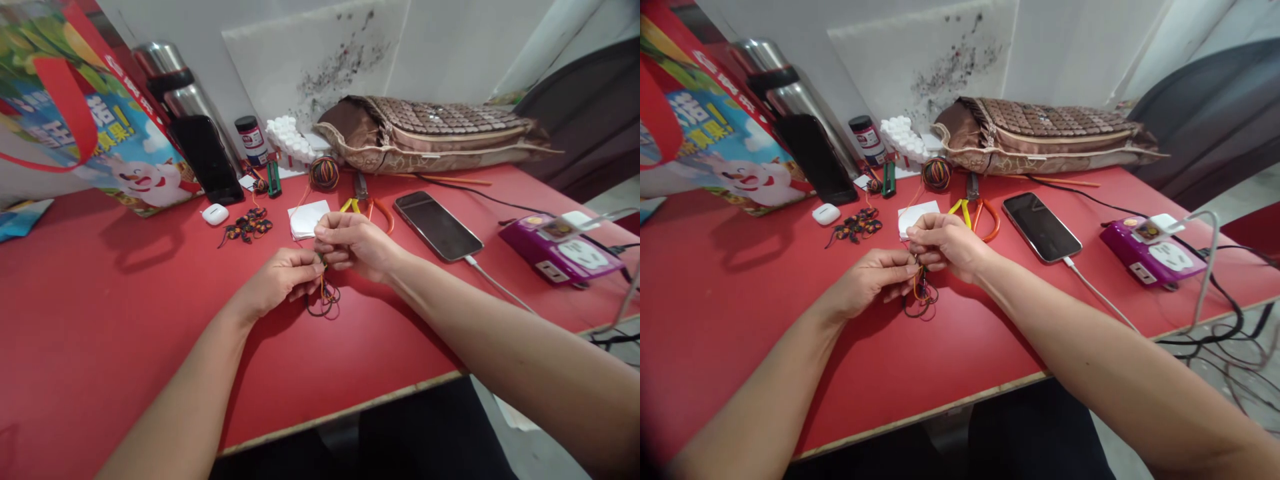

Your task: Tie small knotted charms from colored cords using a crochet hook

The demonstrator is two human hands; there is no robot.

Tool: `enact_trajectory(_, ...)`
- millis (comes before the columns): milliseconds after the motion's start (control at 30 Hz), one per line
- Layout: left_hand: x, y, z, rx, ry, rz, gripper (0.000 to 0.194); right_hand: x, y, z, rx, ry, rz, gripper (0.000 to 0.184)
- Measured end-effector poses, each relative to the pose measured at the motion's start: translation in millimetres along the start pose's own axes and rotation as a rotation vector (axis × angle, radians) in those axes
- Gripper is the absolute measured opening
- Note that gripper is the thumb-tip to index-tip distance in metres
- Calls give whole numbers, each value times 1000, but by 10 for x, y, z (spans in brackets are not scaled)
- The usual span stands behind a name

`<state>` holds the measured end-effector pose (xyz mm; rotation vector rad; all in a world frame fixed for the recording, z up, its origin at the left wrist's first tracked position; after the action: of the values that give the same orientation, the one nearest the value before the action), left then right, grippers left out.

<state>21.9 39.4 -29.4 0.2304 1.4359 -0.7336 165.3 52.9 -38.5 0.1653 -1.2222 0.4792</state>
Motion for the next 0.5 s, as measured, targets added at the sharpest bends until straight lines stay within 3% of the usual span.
enact_trajectory(200,41,8,-67,-195,-206,107,34,-54,23,-10,-20,40,-48,31)
enact_trajectory(500,3,11,-97,-306,-299,178,34,-22,26,-56,-29,28,-120,30)
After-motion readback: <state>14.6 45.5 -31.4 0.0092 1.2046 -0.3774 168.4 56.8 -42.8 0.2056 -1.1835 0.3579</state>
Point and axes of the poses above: each hand's wrist, its own y-axis towards the middle knuckle, its own z-axis out of the palm, x = y × z, the point moved 4 cm from there along y, towards the middle knuckle, and after that the axes turned 14 degrees about -y, right-handed, at the moved point
